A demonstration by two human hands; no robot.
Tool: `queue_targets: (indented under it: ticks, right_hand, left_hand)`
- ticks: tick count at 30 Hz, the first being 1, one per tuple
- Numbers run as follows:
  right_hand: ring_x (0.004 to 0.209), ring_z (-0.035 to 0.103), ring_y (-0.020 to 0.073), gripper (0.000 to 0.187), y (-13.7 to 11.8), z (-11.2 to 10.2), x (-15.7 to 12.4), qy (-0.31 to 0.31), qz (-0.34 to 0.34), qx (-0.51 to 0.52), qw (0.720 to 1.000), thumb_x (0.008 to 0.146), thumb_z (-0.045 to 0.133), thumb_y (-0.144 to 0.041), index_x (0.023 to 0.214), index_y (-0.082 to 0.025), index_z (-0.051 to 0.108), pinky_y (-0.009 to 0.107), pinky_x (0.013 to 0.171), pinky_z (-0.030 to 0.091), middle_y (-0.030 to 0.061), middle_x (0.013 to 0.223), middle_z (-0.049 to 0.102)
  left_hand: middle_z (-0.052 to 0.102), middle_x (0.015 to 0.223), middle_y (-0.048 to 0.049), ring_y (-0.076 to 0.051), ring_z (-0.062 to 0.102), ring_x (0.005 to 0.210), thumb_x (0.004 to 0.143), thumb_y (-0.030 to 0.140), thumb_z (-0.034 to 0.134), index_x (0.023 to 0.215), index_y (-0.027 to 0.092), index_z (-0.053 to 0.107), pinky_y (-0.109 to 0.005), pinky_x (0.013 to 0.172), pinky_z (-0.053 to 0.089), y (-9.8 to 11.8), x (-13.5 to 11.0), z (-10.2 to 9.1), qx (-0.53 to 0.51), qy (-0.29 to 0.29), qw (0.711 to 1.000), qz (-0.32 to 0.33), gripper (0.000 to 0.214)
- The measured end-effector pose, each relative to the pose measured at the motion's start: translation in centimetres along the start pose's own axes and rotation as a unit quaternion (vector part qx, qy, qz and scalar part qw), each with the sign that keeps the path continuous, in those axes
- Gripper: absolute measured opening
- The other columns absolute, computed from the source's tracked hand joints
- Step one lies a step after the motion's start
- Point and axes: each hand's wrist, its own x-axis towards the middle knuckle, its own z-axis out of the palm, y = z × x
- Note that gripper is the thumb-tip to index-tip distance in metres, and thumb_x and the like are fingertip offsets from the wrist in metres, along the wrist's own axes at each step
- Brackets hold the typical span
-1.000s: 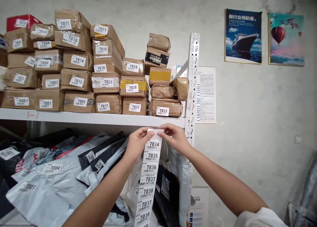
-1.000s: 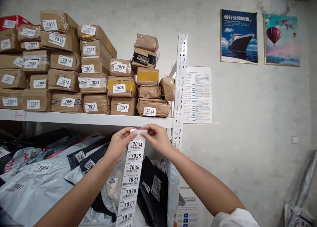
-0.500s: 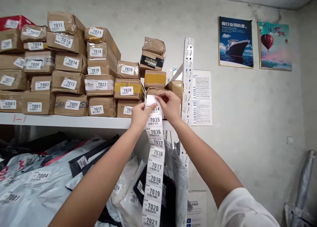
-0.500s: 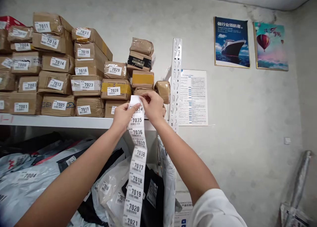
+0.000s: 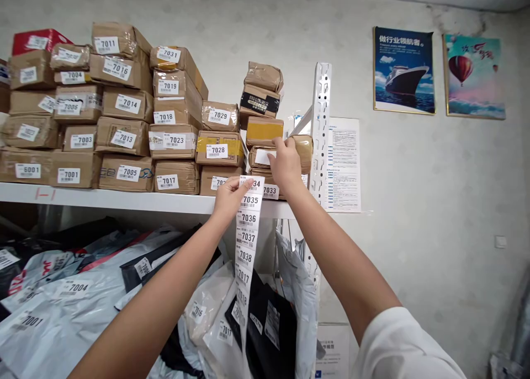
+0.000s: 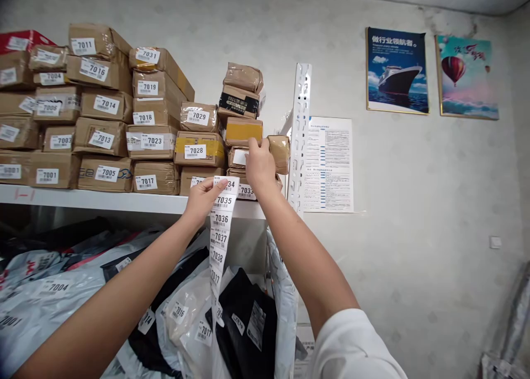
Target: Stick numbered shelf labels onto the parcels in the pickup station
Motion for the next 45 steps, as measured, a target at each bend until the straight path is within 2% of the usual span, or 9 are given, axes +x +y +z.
queue_targets:
  ticks: [5,13,20,22,25,28,33,37,45]
  right_hand:
    - [0.089,0.057,0.0233,0.03,0.3,0.3,-0.1,0.0,0.002,0.054,0.999,0.08,0.056,-0.007,0.109,-0.017,0.054,0.042,0.082,0.048,0.0105,0.096,0.058]
    - [0.103,0.056,0.0304,0.043,-1.1,0.3,-1.6,0.019,0.047,0.056,0.997,0.078,0.056,-0.005,0.12,-0.01,0.047,0.043,0.086,0.047,0.0207,0.11,0.053]
    - [0.093,0.059,0.0227,0.026,-0.5,-0.8,-3.0,0.053,-0.003,0.103,0.993,0.088,0.049,-0.015,0.113,-0.017,0.057,0.039,0.08,0.049,0.0149,0.113,0.059]
    - [0.084,0.061,0.019,0.022,-0.3,-0.8,-3.3,0.002,-0.002,0.198,0.98,0.089,0.055,-0.03,0.106,-0.018,0.063,0.035,0.076,0.051,0.0109,0.103,0.065]
    - [0.067,0.061,0.015,0.03,0.0,-0.5,-3.7,-0.128,0.049,0.353,0.925,0.079,0.067,-0.044,0.089,-0.016,0.069,0.03,0.063,0.05,0.0055,0.079,0.069]
    - [0.062,0.06,0.0139,0.027,0.1,-0.2,-4.1,-0.145,0.095,0.404,0.898,0.072,0.074,-0.04,0.083,-0.015,0.07,0.028,0.059,0.049,0.0033,0.072,0.068]
    - [0.077,0.063,0.0143,0.009,-0.5,0.0,-4.5,-0.028,0.021,0.32,0.947,0.082,0.065,-0.024,0.085,-0.018,0.071,0.029,0.074,0.051,0.0039,0.084,0.069]
    - [0.08,0.06,0.0155,0.012,-0.7,0.4,-3.4,0.047,-0.034,0.2,0.978,0.086,0.06,-0.022,0.083,-0.02,0.071,0.03,0.077,0.049,0.0043,0.085,0.064]
    - [0.082,0.057,0.0175,0.018,-0.4,1.3,-2.0,0.086,-0.031,0.092,0.992,0.09,0.051,-0.016,0.089,-0.016,0.069,0.031,0.074,0.046,0.0073,0.087,0.06]
  left_hand:
    - [0.056,0.063,0.0019,-0.011,0.045,0.058,0.07,0.055,0.072,0.073,0.016,0.068,-0.022,0.055,0.033,-0.6,0.5,-0.1,-0.024,0.005,0.999,-0.034,0.04]
    - [0.065,0.108,-0.0068,-0.018,0.058,0.099,0.081,0.043,0.065,0.093,0.018,0.073,-0.025,0.086,0.043,0.3,1.6,0.9,0.014,-0.007,0.993,0.118,0.03]
    - [0.071,0.086,-0.003,-0.014,0.059,0.072,0.074,0.046,0.072,0.098,0.017,0.073,-0.023,0.066,0.046,0.8,1.4,0.9,-0.053,0.007,0.998,0.03,0.038]
    - [0.069,0.079,-0.0018,-0.012,0.056,0.065,0.071,0.046,0.074,0.091,0.016,0.073,-0.022,0.061,0.045,1.0,1.3,0.9,-0.074,0.012,0.997,0.023,0.036]
    - [0.063,0.066,0.0014,-0.009,0.05,0.056,0.07,0.049,0.075,0.078,0.015,0.07,-0.019,0.052,0.038,1.3,1.4,1.0,-0.061,0.021,0.998,0.024,0.035]
    - [0.058,0.058,0.0027,-0.008,0.046,0.051,0.068,0.053,0.074,0.068,0.014,0.067,-0.019,0.048,0.034,1.6,1.3,1.1,-0.053,0.037,0.998,0.004,0.039]
    - [0.07,0.076,-0.0021,-0.013,0.059,0.06,0.053,0.044,0.086,0.09,0.015,0.071,-0.026,0.059,0.048,1.7,1.3,1.5,-0.146,0.004,0.984,-0.105,0.049]
    - [0.067,0.067,-0.0013,-0.012,0.055,0.054,0.055,0.049,0.084,0.074,0.014,0.068,-0.023,0.051,0.041,1.4,1.5,1.9,-0.051,0.049,0.993,-0.092,0.043]
    - [0.072,0.08,-0.0053,-0.019,0.064,0.067,0.055,0.047,0.084,0.083,0.016,0.07,-0.027,0.058,0.049,1.0,1.0,1.8,-0.029,0.013,0.995,-0.092,0.044]
